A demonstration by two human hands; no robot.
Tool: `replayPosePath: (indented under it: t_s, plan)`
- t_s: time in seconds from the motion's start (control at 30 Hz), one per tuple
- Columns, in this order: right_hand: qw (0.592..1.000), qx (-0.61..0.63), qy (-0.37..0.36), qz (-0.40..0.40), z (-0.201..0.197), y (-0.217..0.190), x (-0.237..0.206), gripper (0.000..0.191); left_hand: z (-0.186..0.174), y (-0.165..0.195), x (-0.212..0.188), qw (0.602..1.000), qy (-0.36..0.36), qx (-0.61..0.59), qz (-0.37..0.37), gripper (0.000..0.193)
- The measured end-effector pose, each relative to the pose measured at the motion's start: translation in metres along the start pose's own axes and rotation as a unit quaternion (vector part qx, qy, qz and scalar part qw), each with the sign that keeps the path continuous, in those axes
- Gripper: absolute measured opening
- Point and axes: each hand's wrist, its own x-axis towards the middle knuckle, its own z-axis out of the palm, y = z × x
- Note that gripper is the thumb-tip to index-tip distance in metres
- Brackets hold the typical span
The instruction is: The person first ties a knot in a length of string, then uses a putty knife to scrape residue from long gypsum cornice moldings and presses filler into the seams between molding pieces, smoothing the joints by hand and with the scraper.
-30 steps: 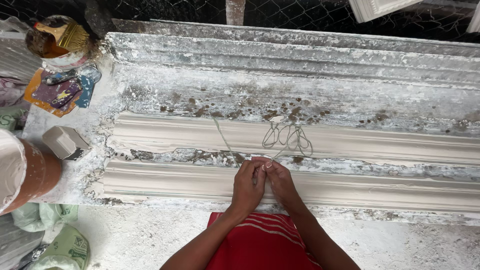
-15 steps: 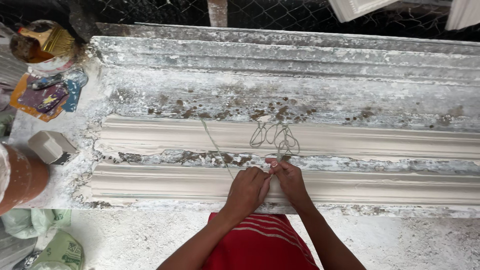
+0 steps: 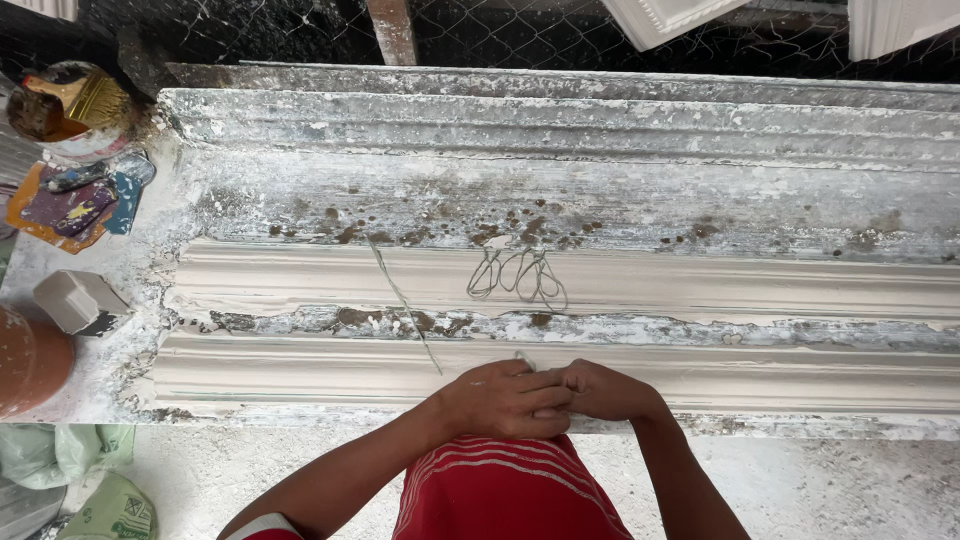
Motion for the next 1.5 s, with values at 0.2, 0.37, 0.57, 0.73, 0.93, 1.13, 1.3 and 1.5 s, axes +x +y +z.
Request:
replayPosePath:
  t_s: [0.2,0.37,0.57,0.73,0.93,1.13,1.3,1.5]
  plan:
    - [0.983,0.098,0.098,-0.124,-0.004,0.01,-0.007,0.021,0.023,0.009,0.004,0.989,0.063,-0.013,-0.137,0.01]
    - [0.921,0.038,0.315,-0.225,0.003,-0.015,-0.01,0.009,0.044,0.024,0.023,0.896,0.19,-0.178,-0.36,0.014]
    - [0.746,-0.259,0.531,-0.307,0.008,-0.062,-0.015,0.003,0.054,0.018,0.049,0.614,0.286,-0.49,-0.548,0.012]
    - [0.67,-0.303,0.572,-0.363,0.004,-0.069,-0.017,0.004,0.038,0.004,0.059,0.557,0.243,-0.549,-0.574,0.024]
    - [0.704,-0.151,0.538,-0.439,-0.004,-0.053,-0.019,0.023,0.023,0.001,0.071,0.672,0.212,-0.522,-0.48,0.02]
    - [0.689,-0.116,0.545,-0.463,0.0,-0.049,-0.013,0.019,0.024,0.014,0.07,0.706,0.248,-0.485,-0.452,0.019]
    - [0.683,-0.063,0.553,-0.472,0.009,-0.055,-0.006,0.019,0.026,0.024,0.065,0.782,0.286,-0.374,-0.407,0.02]
    - [0.746,0.042,0.53,-0.401,0.021,-0.059,-0.008,0.008,0.031,0.021,0.056,0.822,0.283,-0.278,-0.408,0.016]
